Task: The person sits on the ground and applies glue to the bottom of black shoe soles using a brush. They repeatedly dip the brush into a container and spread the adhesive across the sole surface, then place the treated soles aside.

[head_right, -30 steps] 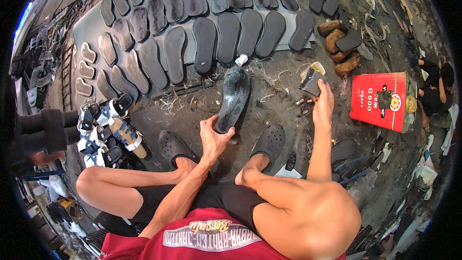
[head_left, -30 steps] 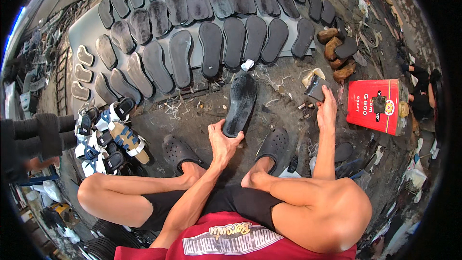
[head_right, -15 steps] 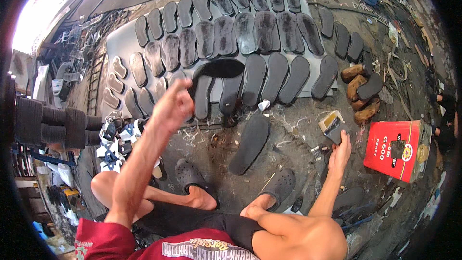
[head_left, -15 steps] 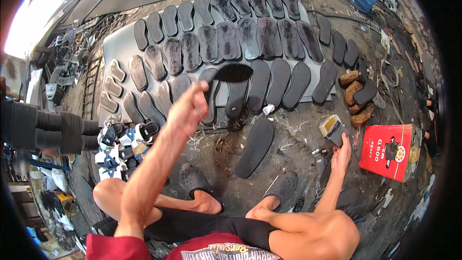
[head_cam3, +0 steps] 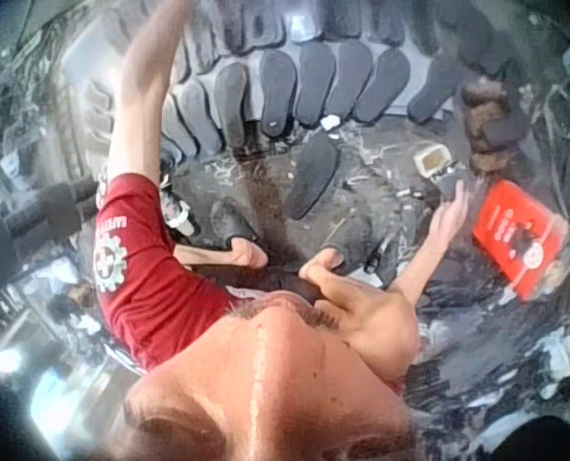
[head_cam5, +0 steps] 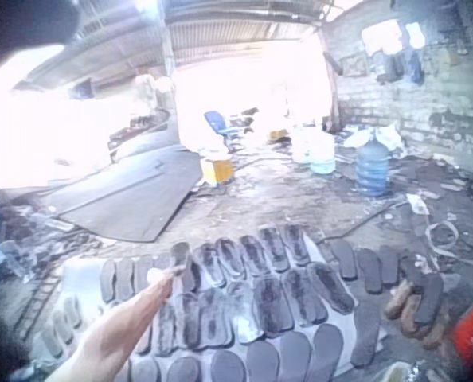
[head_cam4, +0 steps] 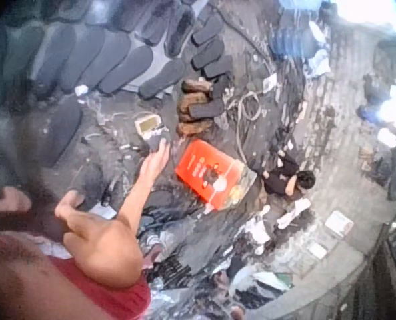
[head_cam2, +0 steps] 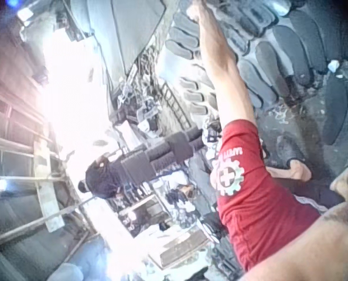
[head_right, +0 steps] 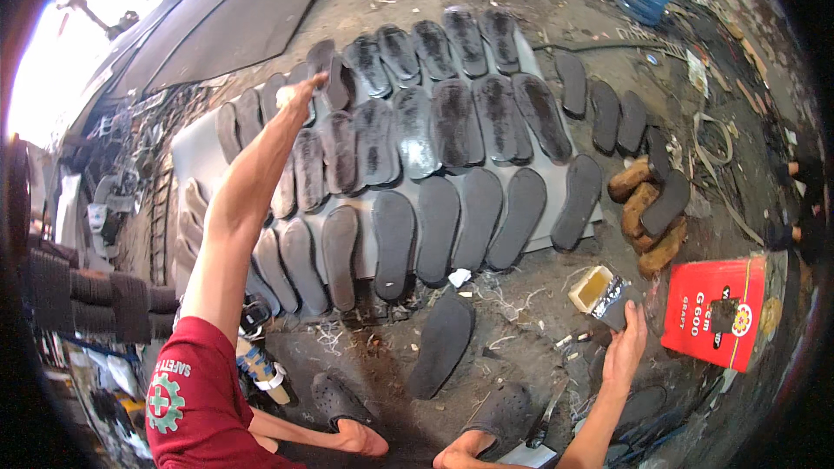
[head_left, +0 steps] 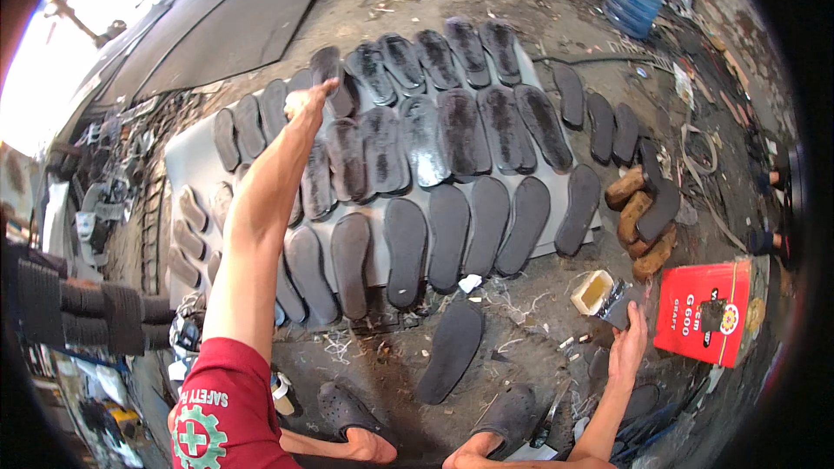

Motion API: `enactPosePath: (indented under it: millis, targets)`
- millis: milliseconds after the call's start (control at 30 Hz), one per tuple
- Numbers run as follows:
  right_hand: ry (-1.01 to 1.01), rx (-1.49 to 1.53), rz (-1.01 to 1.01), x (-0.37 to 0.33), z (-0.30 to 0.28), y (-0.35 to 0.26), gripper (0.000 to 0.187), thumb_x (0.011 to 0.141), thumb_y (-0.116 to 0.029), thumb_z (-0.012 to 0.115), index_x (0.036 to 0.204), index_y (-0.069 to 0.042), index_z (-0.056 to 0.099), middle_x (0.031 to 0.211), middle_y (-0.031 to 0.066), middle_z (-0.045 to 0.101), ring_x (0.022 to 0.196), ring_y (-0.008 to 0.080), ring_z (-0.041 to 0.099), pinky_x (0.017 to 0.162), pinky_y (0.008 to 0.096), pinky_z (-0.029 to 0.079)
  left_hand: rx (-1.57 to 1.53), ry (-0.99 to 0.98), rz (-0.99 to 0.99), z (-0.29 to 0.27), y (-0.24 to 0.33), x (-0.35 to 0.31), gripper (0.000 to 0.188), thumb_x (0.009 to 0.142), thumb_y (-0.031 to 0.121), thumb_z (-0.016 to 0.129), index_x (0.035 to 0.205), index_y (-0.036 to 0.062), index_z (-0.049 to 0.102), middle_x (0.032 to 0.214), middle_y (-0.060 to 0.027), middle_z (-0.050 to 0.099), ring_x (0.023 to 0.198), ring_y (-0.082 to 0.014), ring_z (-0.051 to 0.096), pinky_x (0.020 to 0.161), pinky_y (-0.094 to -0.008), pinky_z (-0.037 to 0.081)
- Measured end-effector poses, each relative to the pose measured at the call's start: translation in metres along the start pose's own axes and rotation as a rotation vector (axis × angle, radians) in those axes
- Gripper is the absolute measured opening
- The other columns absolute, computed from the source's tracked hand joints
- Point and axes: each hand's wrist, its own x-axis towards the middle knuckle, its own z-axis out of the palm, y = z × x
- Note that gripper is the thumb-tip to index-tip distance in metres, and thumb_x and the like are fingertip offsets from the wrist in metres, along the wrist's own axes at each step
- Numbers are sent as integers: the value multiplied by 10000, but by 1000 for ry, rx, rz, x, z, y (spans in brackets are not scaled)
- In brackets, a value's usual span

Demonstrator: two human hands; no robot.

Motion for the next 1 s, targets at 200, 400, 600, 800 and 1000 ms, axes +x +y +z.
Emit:
enactPosePath:
  millis: [200, 400, 600, 800, 1000]
  targets:
    - [144, -228, -169, 24, -30, -11, 897, 1003, -402, 795, 1617, 134, 420, 1457, 191, 678, 1255, 180, 670, 1076, 305, 483, -242, -135, 464, 109, -85, -215, 592, 821, 312, 940, 1293, 11, 746, 1208, -172, 773, 1049, -309, 709, 987, -437, 560]
    - [131, -794, -308, 46, -17, 16, 562, 995, -285, 802, 1328, 151, 682, 969, 234, 814, 839, 210, 788, 760, 352, 596, -269, -857, 1048, 72, -102, -517, 635, 745, 73, 855, 1356, 76, 683, 1320, -140, 699, 1257, -375, 606, 1119, -478, 487]
    - [147, -1097, -543, 51, 16, 13, 356, 951, -277, 773, 1086, 52, 777, 924, 311, 760, 911, 497, 759, 809, 537, 606, -92, -1355, 1327, 159, -95, -604, 1380, 600, 105, 920, 1759, 100, 171, 1713, -151, 397, 1445, -496, 400, 1226, -598, 354]
    - [55, -1110, -626, 55, 27, 20, 305, 972, -198, 742, 1084, 85, 759, 1026, 316, 765, 967, 483, 760, 871, 530, 618, -36, -1436, 1289, 185, -96, -611, 1338, 609, 210, 970, 1725, 74, 245, 1510, -155, 590, 1360, -415, 465, 1125, -545, 368]
    - [22, -1083, -724, 62, 25, 36, 238, 979, -186, 724, 980, 52, 731, 889, 285, 746, 877, 486, 748, 817, 542, 609, -116, -1211, 1088, 173, -134, -635, 1432, 582, 254, 992, 1754, 68, 191, 1506, -141, 573, 1323, -390, 489, 1118, -543, 361]
